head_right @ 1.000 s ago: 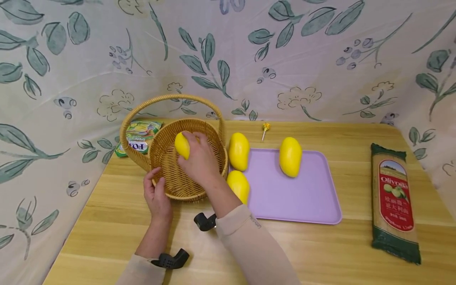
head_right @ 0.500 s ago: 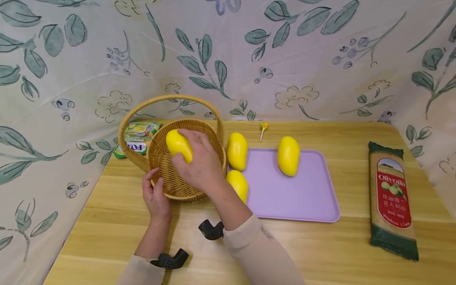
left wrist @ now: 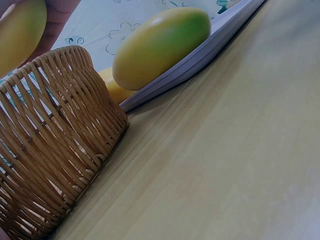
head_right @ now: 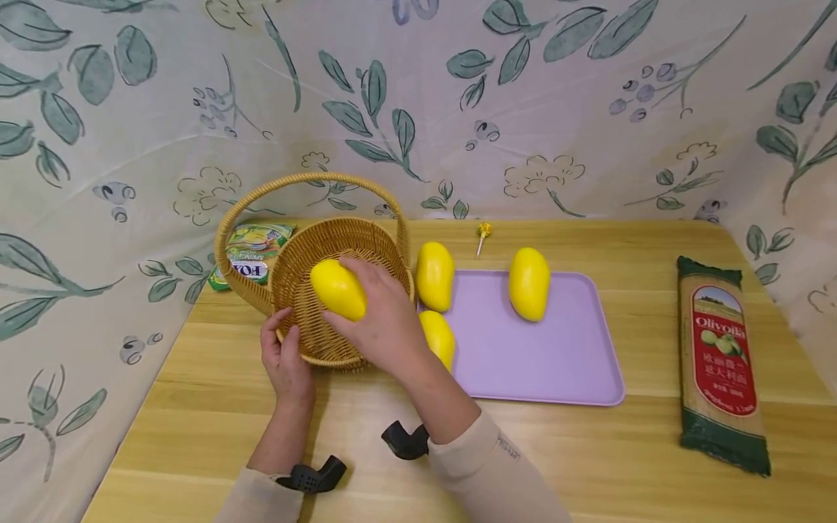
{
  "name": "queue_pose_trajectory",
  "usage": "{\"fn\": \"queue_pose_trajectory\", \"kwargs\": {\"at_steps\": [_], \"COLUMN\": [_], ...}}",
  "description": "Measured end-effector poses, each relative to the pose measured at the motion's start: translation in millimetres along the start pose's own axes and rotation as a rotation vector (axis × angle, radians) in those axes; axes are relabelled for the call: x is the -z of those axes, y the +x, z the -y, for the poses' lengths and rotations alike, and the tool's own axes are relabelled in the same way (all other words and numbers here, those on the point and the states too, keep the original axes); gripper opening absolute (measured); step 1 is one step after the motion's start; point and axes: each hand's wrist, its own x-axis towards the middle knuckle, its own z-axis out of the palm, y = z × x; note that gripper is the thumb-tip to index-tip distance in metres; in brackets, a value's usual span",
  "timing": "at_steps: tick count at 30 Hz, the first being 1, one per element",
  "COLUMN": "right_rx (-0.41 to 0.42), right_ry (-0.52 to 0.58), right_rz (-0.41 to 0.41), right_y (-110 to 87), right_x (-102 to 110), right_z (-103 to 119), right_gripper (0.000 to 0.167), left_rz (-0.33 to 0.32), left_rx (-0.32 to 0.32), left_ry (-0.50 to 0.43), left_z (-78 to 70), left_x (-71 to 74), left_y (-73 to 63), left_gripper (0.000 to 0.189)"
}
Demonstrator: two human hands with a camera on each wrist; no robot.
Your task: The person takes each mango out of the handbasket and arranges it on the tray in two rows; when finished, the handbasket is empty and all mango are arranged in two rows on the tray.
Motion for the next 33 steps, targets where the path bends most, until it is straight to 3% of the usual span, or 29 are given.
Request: {"fn": "queue_pose_trajectory", "kwargs": {"at_steps": [6, 16, 22, 29, 33], "right_rx": [-0.012, 0.024, 0.015, 0.001, -0.08], "right_ry": [-0.053, -0.05, -0.063, -0.057, -0.084], "right_rz": [0.041, 0.093, 0.131, 0.093, 0.081], "right_y": [-16.6, -48.2, -64.7, -71.7, -68.6], "right_x": [11.1, 36.2, 51.1, 74.1, 92.7], "right_z": [-9.3, -33.4, -46.0, -58.0, -64.7], "right_gripper": [0.074, 0.085, 0.082, 0.073, 0.07], "left_rz": [-0.003, -0.011, -0.008, -0.005, 0.003], "left_rx": [-0.002, -0.018, -0.021, -0.017, -0.019], "left_ry": [0.01, 0.017, 0.007, 0.009, 0.012], "left_z": [0.0, -1.4, 0.0, 0.9, -0.1], "left_x": [-0.1, -1.7, -2.0, -1.0, -1.0], "left_y": [0.7, 1.0, 1.6, 0.9, 0.5], "left_gripper": [0.031, 0.031, 0.029, 0.029, 0.029]}}
